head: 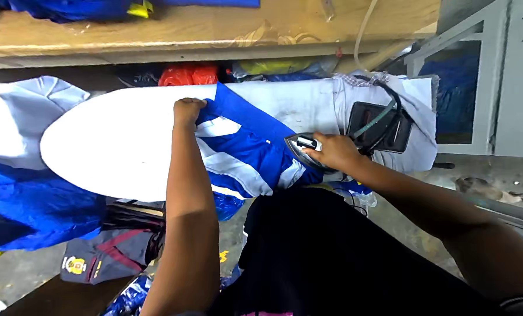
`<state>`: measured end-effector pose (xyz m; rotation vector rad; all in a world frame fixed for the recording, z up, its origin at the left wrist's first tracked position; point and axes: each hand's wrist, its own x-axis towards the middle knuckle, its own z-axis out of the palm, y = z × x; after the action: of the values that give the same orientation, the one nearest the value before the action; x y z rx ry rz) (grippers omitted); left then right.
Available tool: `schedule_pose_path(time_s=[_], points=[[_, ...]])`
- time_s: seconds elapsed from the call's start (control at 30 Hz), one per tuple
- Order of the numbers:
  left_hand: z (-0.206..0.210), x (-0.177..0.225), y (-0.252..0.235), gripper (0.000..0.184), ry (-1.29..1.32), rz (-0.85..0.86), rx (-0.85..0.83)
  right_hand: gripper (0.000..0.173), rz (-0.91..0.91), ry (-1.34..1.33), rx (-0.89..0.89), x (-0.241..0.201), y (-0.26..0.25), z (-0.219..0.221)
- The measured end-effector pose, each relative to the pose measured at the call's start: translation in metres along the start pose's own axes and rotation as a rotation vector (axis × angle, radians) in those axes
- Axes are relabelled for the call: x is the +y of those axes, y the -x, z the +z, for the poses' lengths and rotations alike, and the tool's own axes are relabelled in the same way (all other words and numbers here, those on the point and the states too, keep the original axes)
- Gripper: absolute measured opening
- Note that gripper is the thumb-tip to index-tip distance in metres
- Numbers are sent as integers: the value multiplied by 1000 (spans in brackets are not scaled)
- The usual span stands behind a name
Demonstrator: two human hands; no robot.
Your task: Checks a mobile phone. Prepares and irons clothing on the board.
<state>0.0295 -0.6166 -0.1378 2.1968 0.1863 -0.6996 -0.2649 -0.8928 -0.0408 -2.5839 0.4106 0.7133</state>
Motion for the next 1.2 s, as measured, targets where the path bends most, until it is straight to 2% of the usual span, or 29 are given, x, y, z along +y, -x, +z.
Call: schedule_pose_path(time_s=[0.2, 0.27, 0.47, 0.63, 0.77, 0.87, 0.93, 1.03, 1.07, 1.13, 1.2], points=[[-1, 5, 1, 42, -72, -9, -12, 61, 32, -68, -130, 7, -3, -23], [-1, 5, 2, 41, -82, 15, 13, 59, -5, -95, -123, 19, 3, -35], [5, 6, 12, 34, -100, 57, 61, 58, -81, -103, 10, 96, 29, -70], [4, 6, 13, 33, -102, 53, 68, 56, -107, 2, 177, 175, 36, -70], [4, 8, 13, 31, -107, 54, 69, 58, 62, 47, 190, 215, 32, -68], [4, 8, 10, 30, -106, 49, 65, 59, 193, 28, 148, 216, 28, -75], [4, 8, 10, 31, -103, 56, 71, 61, 200, -14, 117, 211, 31, -76], [6, 10, 12, 29, -87, 60, 85, 66, 115, -16, 201, 215, 35, -69], [8, 11, 13, 29, -81, 56, 91, 67, 75, -2, 279, 219, 37, -64], [10, 14, 16, 28, -72, 59, 101, 68, -59, 14, 553, 220, 37, -49], [11, 15, 18, 28, -64, 61, 111, 59, -158, -79, 767, 193, 43, -37]])
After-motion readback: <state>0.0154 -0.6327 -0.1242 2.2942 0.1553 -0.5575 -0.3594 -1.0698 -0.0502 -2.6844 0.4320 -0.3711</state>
